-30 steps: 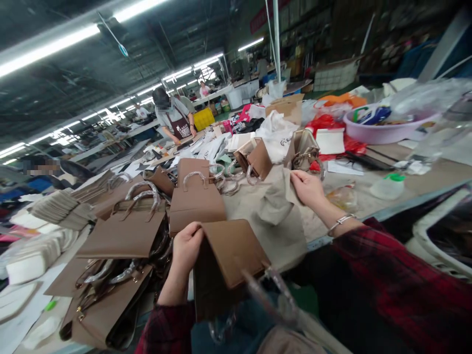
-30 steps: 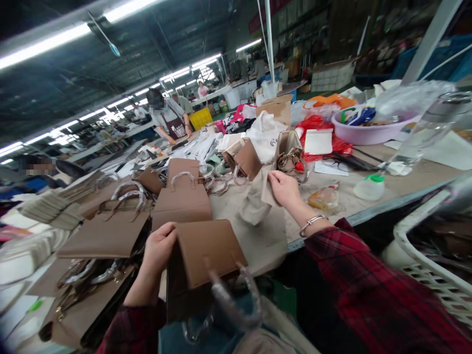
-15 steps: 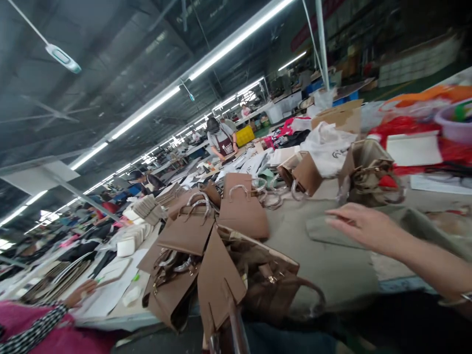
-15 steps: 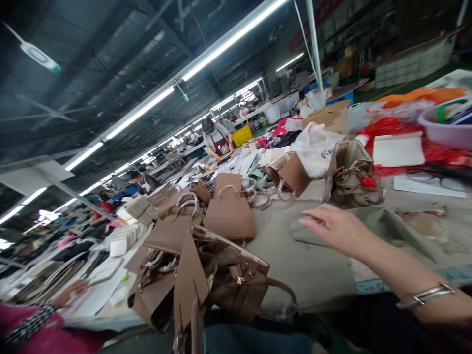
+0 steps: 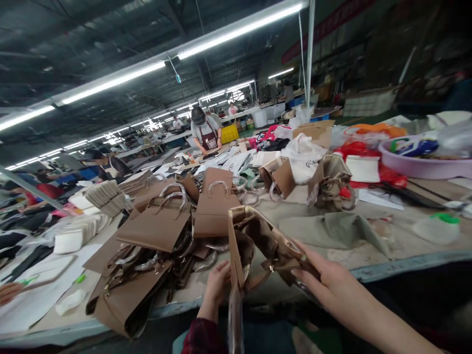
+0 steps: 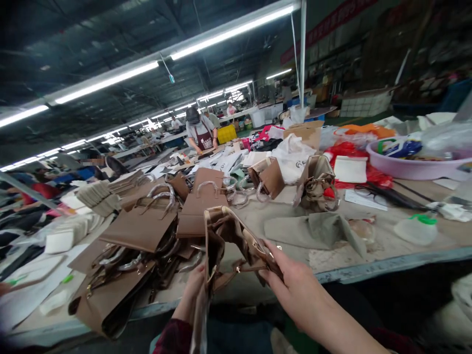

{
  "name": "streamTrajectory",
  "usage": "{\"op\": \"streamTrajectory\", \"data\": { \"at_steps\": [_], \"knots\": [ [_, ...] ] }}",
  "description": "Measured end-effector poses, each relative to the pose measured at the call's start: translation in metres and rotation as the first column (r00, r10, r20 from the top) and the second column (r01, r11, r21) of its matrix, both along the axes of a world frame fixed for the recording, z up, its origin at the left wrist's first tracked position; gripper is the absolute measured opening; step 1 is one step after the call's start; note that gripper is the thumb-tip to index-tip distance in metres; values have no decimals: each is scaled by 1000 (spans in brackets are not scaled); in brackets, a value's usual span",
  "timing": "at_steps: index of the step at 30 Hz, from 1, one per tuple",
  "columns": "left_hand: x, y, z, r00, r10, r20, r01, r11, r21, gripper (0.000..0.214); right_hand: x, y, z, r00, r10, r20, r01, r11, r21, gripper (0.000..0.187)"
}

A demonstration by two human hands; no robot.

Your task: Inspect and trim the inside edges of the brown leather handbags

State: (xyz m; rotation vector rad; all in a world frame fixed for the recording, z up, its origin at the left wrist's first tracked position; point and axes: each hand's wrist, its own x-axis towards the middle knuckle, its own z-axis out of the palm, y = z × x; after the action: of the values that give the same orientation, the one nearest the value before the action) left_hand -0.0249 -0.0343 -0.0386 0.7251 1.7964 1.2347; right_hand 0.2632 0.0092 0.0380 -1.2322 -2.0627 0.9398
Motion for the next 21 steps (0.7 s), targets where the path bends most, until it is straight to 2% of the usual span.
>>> {"op": "streamTrajectory", "data": {
  "at_steps": [2,4,6,8,9,11,13,15,17,19,21],
  "knots": [
    [-5,2,-7,999,34,28,-34,999,3,41,-2,3,-15,998,-28,62,32,997,-68,62],
    [-4,-4,-7,1000,4,-9,-4,996,86,51,-8,5,-35,997,-39,71,48,989,-138,65],
    [5,-15,2,977,-115,-181,144,977,156,61,-15,5,-53,997,-76,-1,74,982,-172,69],
    [21,-23,18,869,-243,-431,310,946,91,74,-23,1,-62,988,-113,-103,89,973,-213,73],
    [30,-23,26,807,-260,-531,343,937,61,77,-26,-2,-63,981,-125,-150,81,960,-267,75],
    [46,-17,40,719,-255,-646,371,928,46,77,-34,-13,-61,955,-160,-252,38,903,-428,83],
    [57,-3,46,661,-238,-711,389,920,54,77,-41,-28,-58,898,-220,-381,-47,813,-580,91],
    [59,14,45,618,-251,-745,396,918,19,77,-46,-46,-59,827,-287,-483,-134,735,-665,98],
    [57,29,40,590,-298,-750,384,921,-64,66,-45,-61,-63,792,-313,-524,-194,684,-703,102],
    [50,37,35,558,-354,-751,397,908,-133,48,-36,-69,-66,826,-249,-506,-226,675,-702,101],
    [41,37,33,518,-393,-760,448,881,-150,35,-21,-67,-62,907,-50,-417,-246,742,-624,89]
  ]
}}
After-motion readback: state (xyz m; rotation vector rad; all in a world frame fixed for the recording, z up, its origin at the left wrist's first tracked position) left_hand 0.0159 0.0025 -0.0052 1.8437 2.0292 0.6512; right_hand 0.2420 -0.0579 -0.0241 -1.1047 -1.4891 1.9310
